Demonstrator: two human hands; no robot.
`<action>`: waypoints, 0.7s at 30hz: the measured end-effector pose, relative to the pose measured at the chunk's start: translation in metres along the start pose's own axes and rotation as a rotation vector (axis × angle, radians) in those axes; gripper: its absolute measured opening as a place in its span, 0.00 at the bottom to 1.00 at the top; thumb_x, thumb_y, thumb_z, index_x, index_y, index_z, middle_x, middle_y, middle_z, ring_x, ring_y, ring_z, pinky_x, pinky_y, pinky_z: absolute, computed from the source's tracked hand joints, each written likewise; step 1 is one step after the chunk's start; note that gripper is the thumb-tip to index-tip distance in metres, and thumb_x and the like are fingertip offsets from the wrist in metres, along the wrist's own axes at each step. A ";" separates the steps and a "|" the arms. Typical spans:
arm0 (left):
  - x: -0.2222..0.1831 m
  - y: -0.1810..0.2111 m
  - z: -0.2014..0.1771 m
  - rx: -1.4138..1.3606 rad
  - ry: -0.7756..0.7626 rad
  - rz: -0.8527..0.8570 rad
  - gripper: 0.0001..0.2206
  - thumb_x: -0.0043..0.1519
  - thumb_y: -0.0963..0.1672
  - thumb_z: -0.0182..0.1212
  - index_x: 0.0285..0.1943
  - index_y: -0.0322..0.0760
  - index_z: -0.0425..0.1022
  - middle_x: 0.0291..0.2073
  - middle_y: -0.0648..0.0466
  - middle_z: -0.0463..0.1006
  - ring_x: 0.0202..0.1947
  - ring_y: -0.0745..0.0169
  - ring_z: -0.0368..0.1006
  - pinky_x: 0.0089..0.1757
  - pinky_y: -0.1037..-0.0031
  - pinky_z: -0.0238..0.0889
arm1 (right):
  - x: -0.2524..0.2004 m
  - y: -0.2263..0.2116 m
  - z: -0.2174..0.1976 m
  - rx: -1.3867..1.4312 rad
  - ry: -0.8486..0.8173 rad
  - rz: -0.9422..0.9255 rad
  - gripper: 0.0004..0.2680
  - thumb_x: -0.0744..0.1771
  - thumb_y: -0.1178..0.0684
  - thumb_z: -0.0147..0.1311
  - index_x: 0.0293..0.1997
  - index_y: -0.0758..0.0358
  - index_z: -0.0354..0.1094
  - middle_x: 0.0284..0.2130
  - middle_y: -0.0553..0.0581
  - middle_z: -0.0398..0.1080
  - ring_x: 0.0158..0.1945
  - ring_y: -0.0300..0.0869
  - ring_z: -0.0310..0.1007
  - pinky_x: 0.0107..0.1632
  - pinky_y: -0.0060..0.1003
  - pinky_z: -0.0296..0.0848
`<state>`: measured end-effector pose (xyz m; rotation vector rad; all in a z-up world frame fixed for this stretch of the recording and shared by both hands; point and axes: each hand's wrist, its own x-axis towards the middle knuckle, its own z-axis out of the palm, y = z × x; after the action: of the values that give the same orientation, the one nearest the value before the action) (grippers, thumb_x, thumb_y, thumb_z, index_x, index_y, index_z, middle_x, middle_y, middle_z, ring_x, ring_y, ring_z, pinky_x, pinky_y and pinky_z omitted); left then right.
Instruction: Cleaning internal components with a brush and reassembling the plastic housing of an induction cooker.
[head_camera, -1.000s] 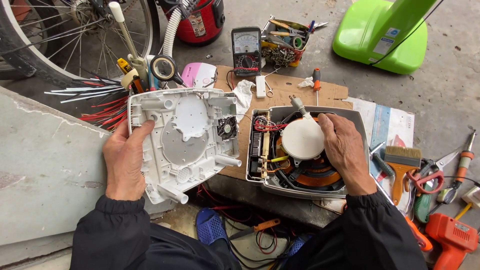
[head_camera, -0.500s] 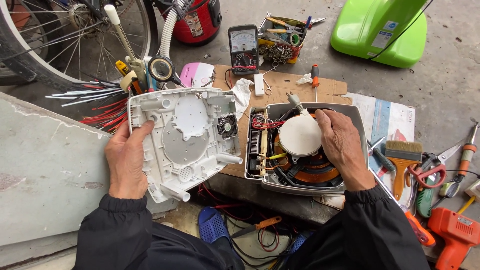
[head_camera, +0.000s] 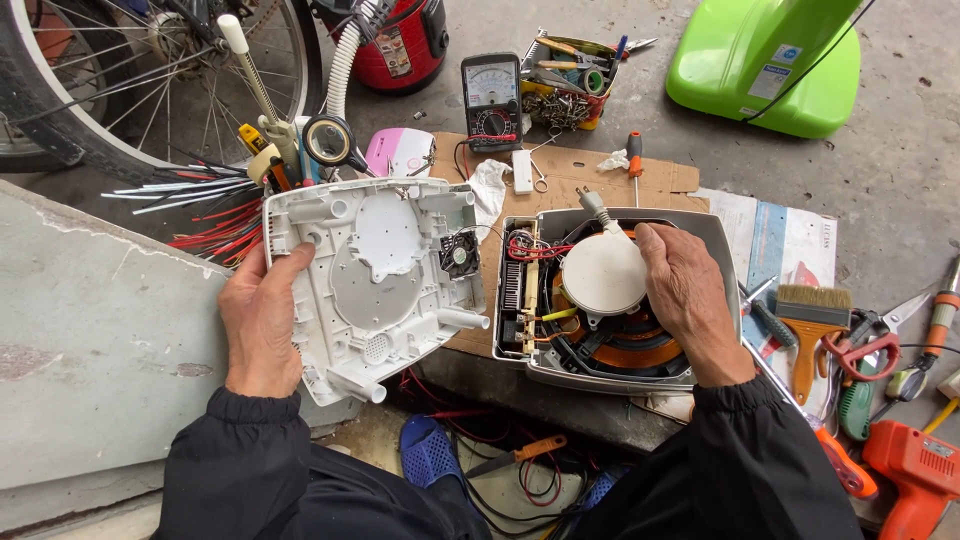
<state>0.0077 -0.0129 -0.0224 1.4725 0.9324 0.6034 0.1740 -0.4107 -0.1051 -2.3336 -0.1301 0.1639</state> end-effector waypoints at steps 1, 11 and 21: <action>0.000 0.000 0.000 -0.020 -0.001 -0.009 0.14 0.62 0.44 0.74 0.57 0.53 0.87 0.39 0.56 0.86 0.38 0.74 0.82 0.43 0.76 0.80 | 0.000 -0.001 0.000 -0.002 0.004 0.001 0.23 0.78 0.29 0.37 0.70 0.51 0.74 0.68 0.61 0.73 0.79 0.57 0.60 0.77 0.61 0.58; 0.010 -0.008 -0.004 -0.096 -0.003 -0.044 0.14 0.61 0.44 0.73 0.57 0.51 0.86 0.39 0.54 0.87 0.37 0.71 0.83 0.43 0.74 0.80 | -0.001 -0.001 0.000 -0.005 -0.005 -0.005 0.23 0.78 0.30 0.36 0.71 0.52 0.74 0.68 0.61 0.73 0.78 0.58 0.60 0.77 0.61 0.58; 0.004 0.001 -0.002 -0.095 -0.004 -0.049 0.12 0.61 0.43 0.72 0.55 0.46 0.84 0.38 0.53 0.85 0.38 0.68 0.81 0.43 0.73 0.79 | -0.001 -0.002 0.000 0.002 -0.004 0.013 0.23 0.78 0.30 0.36 0.70 0.52 0.74 0.68 0.61 0.73 0.79 0.58 0.60 0.77 0.62 0.58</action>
<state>0.0079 -0.0087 -0.0222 1.3623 0.9219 0.6007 0.1732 -0.4098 -0.1037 -2.3324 -0.1165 0.1748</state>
